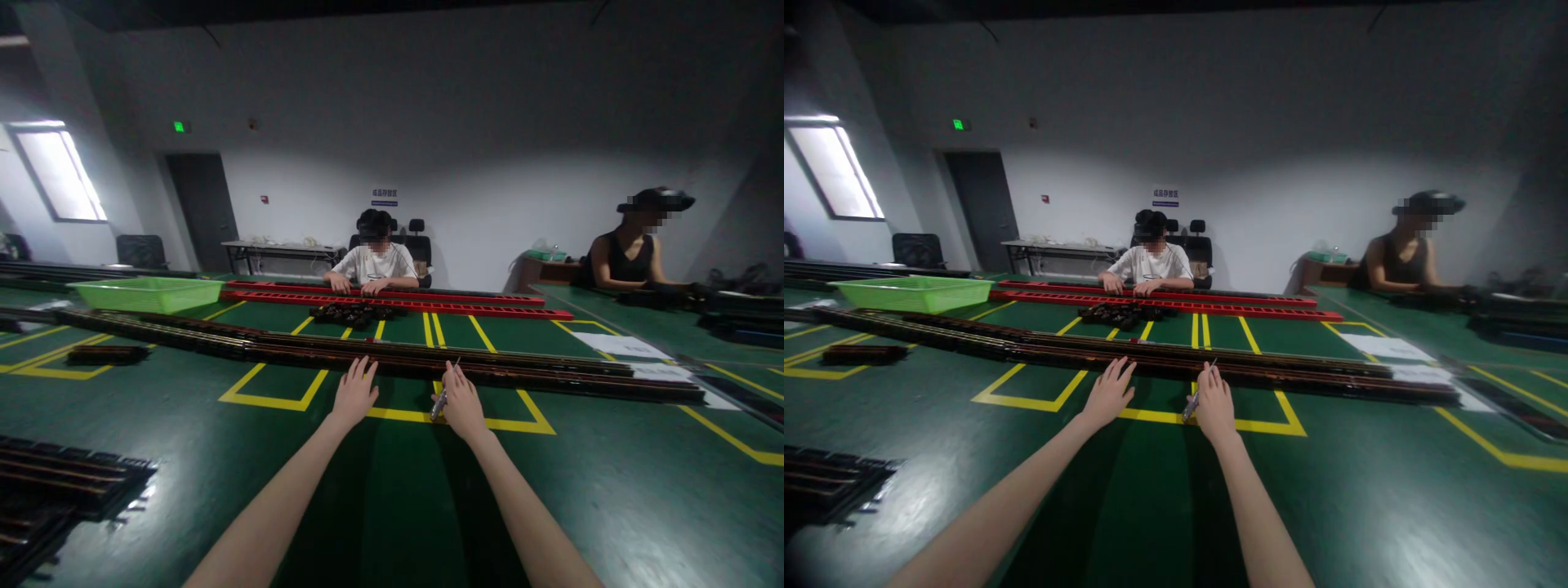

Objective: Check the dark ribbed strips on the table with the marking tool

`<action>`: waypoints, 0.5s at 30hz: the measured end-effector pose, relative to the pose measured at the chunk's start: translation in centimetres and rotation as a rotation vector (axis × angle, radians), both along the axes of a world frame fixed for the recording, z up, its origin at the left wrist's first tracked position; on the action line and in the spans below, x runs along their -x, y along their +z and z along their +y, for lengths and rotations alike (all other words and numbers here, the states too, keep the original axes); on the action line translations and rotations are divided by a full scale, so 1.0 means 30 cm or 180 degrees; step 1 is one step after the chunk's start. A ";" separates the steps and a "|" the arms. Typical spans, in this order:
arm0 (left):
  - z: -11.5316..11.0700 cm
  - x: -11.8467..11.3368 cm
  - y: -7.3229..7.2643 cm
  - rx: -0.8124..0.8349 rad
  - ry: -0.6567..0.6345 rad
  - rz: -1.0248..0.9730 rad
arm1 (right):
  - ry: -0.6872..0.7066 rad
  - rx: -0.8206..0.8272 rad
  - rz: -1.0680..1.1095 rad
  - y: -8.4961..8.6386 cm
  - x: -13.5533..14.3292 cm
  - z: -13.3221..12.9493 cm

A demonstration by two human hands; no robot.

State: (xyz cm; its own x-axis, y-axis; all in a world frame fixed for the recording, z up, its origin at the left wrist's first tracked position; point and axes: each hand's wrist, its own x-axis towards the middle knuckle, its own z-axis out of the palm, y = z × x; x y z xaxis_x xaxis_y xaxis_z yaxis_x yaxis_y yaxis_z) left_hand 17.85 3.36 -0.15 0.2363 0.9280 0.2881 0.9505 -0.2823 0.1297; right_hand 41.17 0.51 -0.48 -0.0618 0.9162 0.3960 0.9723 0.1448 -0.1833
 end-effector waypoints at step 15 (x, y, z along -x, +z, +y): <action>0.090 0.053 0.001 -0.0148 0.0027 -0.0088 | -0.0175 -0.0204 -0.0033 -0.015 0.040 0.076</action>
State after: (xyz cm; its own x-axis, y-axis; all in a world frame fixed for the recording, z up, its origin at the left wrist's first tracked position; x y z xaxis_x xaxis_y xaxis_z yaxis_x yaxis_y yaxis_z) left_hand 16.27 6.06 -0.13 0.2199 0.9153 0.3374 0.9491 -0.2807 0.1428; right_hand 39.99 2.80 -0.93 -0.0166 0.8910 0.4537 0.9809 0.1024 -0.1652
